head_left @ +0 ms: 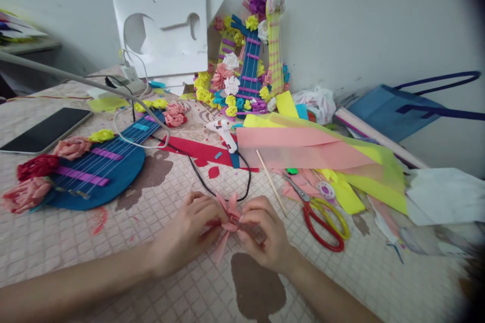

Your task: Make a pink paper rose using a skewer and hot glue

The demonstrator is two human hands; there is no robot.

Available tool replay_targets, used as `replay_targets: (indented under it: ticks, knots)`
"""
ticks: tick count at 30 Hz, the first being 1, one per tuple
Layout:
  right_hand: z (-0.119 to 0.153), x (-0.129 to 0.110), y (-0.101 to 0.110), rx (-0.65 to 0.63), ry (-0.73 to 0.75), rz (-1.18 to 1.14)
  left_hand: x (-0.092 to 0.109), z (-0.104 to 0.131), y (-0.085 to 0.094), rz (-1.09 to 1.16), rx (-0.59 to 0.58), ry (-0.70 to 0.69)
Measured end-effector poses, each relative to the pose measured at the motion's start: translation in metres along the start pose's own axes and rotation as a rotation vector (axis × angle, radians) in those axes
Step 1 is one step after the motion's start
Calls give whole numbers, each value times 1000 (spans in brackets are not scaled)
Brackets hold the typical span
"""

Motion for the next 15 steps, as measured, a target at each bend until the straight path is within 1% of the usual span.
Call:
replay_targets:
  ticks: [3,9,15]
  knots:
    - [2,-2,1,28,9,6,4,7,-2,-27,16,11]
    - [4,-4,-6,-108,43,43,-1,17,-5,-74,4,14]
    - [3,-2,-6,-126,11,20,-3,18,-4,-73,-36,5]
Point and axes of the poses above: each hand's wrist, its own z-axis away from the middle knuckle, its own y-axis out of the back of the hand, x = y × z, the point moved 2 cm from there along -z, towards the middle knuckle, and after that the axes turned 12 degrees about z, right-handed, at the moved point
